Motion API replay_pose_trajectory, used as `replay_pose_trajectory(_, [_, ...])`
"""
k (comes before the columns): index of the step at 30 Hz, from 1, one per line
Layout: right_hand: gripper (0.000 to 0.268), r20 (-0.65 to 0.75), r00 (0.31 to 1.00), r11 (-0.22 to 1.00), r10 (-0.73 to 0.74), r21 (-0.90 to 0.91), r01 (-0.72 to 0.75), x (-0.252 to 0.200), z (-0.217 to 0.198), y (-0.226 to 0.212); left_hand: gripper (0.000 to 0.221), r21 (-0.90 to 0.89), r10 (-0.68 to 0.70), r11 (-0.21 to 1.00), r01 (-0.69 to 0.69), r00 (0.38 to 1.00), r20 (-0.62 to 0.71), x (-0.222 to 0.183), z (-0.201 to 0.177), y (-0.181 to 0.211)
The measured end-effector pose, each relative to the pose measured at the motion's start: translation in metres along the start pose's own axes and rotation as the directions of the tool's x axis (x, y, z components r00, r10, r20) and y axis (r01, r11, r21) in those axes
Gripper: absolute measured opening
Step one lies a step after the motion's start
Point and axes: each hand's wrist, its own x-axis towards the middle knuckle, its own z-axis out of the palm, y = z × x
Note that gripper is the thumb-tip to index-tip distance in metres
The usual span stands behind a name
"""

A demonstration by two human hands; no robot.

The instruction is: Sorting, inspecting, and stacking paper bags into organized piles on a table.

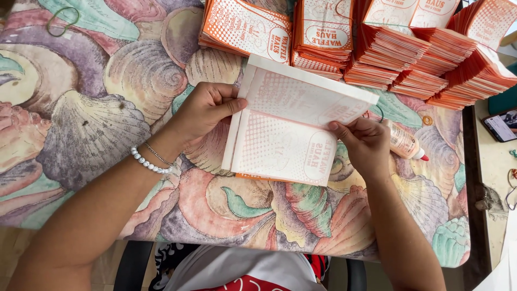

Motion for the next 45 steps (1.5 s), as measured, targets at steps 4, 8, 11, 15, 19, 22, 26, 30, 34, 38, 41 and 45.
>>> replay_pose_trajectory(4, [0.009,-0.036,0.998,0.993,-0.056,-0.103,0.052,-0.001,0.002,-0.030,0.015,0.086,0.015,0.996,-0.014,1.000,-0.005,-0.001,-0.006,0.015])
replay_pose_trajectory(8, [0.025,-0.023,0.998,0.994,-0.066,0.081,0.067,0.008,-0.011,0.013,0.012,0.217,0.076,0.976,-0.034,0.980,-0.185,-0.001,-0.049,0.048])
replay_pose_trajectory(11, [0.010,0.208,0.941,0.950,-0.268,-0.104,0.294,0.010,-0.011,-0.002,0.006,0.164,0.145,0.982,-0.088,0.916,-0.375,-0.003,-0.080,0.061])
replay_pose_trajectory(15, [0.032,0.404,0.853,0.827,-0.330,-0.311,0.468,0.012,-0.006,0.006,0.012,-0.073,0.112,0.985,-0.154,0.909,-0.400,-0.004,-0.077,0.059])
replay_pose_trajectory(19, [0.045,0.553,0.763,0.779,-0.333,-0.294,0.553,0.013,-0.007,-0.001,0.014,0.157,0.021,0.988,0.010,0.981,-0.191,-0.005,-0.025,0.045])
replay_pose_trajectory(22, [0.043,0.408,0.892,0.904,-0.196,-0.277,0.326,0.015,-0.029,0.029,0.034,0.467,0.261,0.815,-0.343,0.937,0.233,-0.014,0.018,0.041])
replay_pose_trajectory(26, [0.042,0.291,0.942,0.952,-0.167,-0.200,0.231,0.014,-0.016,0.006,0.032,0.771,0.138,0.467,-0.433,0.897,0.420,-0.011,0.018,0.003])
replay_pose_trajectory(30, [0.026,0.136,0.958,0.941,-0.252,-0.195,0.275,0.016,-0.009,0.000,0.039,0.755,0.138,0.542,-0.369,0.925,0.353,-0.007,0.022,0.005])
replay_pose_trajectory(34, [0.047,0.360,0.866,0.834,-0.348,-0.304,0.461,0.005,0.015,-0.014,0.041,0.851,0.066,0.360,-0.383,0.920,0.387,-0.012,0.025,-0.005])
replay_pose_trajectory(38, [0.049,0.507,0.760,0.576,-0.407,-0.503,0.644,-0.003,0.029,-0.019,0.043,0.867,0.038,0.293,-0.404,0.911,0.412,-0.022,0.041,-0.004])
replay_pose_trajectory(41, [0.036,0.550,0.747,0.589,-0.373,-0.482,0.649,-0.010,0.033,-0.026,0.036,0.835,-0.013,0.338,-0.435,0.884,0.467,-0.029,0.049,0.005])
replay_pose_trajectory(45, [0.030,0.527,0.772,0.691,-0.357,-0.407,0.597,-0.013,0.031,-0.026,0.030,0.861,0.087,0.248,-0.443,0.896,0.436,-0.013,0.036,-0.003])
